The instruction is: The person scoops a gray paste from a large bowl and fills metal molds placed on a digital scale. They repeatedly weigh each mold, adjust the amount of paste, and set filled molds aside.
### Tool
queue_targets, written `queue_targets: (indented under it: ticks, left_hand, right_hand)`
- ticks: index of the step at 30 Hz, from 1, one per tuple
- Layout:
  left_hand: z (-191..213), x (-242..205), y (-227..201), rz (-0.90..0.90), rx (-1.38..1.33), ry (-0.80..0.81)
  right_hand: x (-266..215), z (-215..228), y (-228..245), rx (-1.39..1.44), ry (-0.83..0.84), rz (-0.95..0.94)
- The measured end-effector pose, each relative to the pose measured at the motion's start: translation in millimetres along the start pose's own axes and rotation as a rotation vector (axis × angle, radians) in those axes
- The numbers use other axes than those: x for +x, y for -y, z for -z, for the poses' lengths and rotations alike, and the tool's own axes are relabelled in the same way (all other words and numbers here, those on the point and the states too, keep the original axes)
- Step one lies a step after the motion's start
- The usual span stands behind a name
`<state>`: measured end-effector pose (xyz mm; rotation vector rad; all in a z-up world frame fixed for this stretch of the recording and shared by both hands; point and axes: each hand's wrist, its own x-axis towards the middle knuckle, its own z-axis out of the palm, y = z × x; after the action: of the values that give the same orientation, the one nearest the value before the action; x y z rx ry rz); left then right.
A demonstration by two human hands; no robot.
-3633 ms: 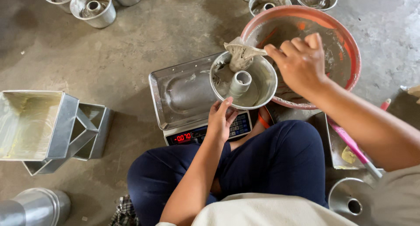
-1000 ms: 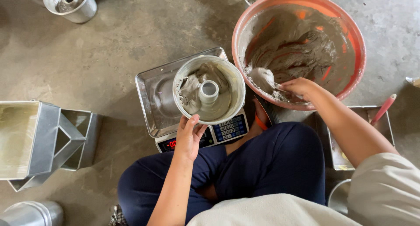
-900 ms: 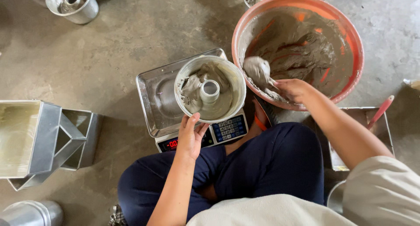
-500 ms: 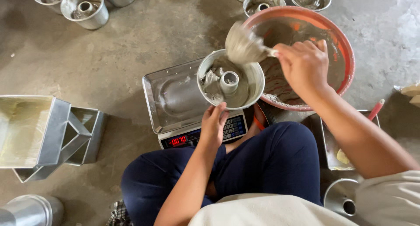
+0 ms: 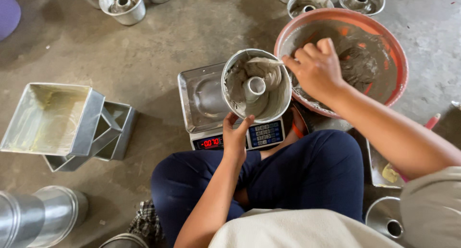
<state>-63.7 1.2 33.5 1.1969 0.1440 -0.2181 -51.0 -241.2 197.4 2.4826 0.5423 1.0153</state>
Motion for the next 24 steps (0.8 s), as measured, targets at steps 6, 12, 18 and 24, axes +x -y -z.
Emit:
queue_targets:
  ticks: [6,12,18,24]
  left_hand:
    - [34,43,32,0.321,-0.273,-0.069]
    - [46,73,65,0.358,-0.325,-0.117]
    - [73,40,47,0.196,-0.358,-0.121]
    - [88,37,9,-0.047,-0.312,-0.254]
  right_hand:
    - [-12,-51,45,0.590,-0.058,-0.578]
    - [-62,-92,18,1.334,-0.260,-1.359]
    - [-182,-97,-63,0.548,0.352,-1.151]
    - [-227,-133,-94,0.207,1.289,-0.783]
